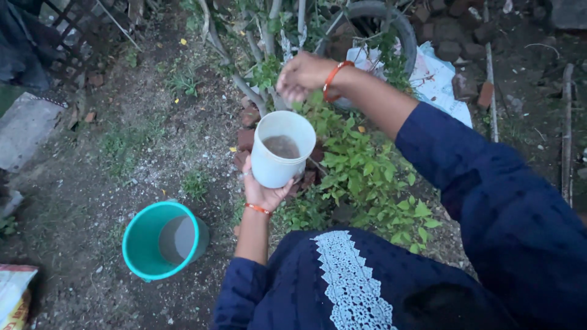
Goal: Distributing a dry substance (possibly fertilizer or soil amendment) from a cup into small potted plants in an outdoor garden.
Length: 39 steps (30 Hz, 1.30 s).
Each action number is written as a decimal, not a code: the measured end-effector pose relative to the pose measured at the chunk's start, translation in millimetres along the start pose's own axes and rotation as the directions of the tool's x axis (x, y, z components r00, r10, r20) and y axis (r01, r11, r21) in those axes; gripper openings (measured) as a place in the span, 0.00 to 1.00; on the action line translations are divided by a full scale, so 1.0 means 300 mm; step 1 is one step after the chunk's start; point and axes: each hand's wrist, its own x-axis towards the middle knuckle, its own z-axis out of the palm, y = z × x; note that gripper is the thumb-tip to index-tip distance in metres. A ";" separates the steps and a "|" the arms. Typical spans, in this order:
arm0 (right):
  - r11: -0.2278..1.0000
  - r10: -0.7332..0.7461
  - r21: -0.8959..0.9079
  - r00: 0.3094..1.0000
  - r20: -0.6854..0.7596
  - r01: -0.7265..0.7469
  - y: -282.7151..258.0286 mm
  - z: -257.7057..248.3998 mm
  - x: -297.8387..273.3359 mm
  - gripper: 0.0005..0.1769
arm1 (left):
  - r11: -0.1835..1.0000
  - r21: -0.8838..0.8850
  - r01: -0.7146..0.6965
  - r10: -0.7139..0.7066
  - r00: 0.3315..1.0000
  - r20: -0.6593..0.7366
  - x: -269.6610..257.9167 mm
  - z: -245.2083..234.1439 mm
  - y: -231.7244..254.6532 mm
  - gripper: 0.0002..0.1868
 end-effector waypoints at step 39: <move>0.322 0.024 0.708 0.753 0.658 -0.628 0.231 0.241 0.160 0.24 | 0.991 -0.053 -0.125 0.121 0.990 -0.069 -0.096 -0.086 0.072 0.48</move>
